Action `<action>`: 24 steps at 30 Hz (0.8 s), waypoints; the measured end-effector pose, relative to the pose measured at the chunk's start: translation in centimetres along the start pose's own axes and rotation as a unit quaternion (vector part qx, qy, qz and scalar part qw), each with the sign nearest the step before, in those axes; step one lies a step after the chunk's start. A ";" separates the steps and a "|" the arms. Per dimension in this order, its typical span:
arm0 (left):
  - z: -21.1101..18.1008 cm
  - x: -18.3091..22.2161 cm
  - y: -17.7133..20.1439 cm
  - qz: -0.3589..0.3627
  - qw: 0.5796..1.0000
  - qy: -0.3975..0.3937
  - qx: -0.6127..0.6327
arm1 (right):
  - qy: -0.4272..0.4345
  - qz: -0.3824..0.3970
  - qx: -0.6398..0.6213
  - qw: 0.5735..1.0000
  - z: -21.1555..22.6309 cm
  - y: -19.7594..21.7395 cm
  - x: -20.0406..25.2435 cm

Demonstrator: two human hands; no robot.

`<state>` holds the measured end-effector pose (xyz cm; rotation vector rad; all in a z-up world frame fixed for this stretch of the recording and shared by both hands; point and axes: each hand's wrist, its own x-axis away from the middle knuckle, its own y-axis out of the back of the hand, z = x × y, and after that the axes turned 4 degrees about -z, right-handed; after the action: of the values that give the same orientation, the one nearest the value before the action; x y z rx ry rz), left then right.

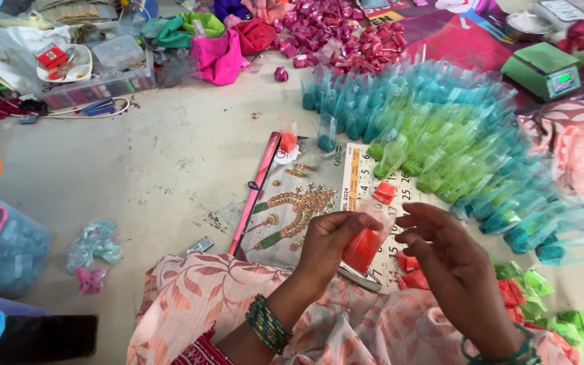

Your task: The person packages and seals small items into plastic bags using a stapler.

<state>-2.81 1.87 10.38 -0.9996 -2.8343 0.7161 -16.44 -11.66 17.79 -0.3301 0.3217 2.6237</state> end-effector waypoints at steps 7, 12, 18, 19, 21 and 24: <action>-2.1 0.6 -1.6 0.048 0.998 -0.029 -0.017 | 0.045 0.050 0.171 0.983 5.7 0.5 -0.5; -3.8 0.7 -2.9 0.047 0.999 -0.019 -0.010 | 0.077 0.008 0.227 0.971 9.2 0.6 -1.3; -6.7 0.9 -4.6 0.053 0.998 -0.038 0.003 | 0.093 -0.053 0.267 0.958 13.4 -0.1 -1.9; -6.9 0.8 -4.7 0.053 0.998 -0.036 0.004 | 0.091 -0.052 0.268 0.958 14.1 -0.1 -2.0; -7.0 0.6 -4.9 0.050 0.998 -0.014 0.019 | 0.099 -0.061 0.253 0.960 15.1 0.0 -2.1; -8.9 0.9 -5.3 0.063 0.998 -0.009 0.009 | 0.090 -0.050 0.246 0.964 16.4 0.3 -2.3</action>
<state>-4.82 2.40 20.54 -1.1833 -2.7959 0.7636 -17.48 -8.31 33.96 -0.3983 0.9674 2.3185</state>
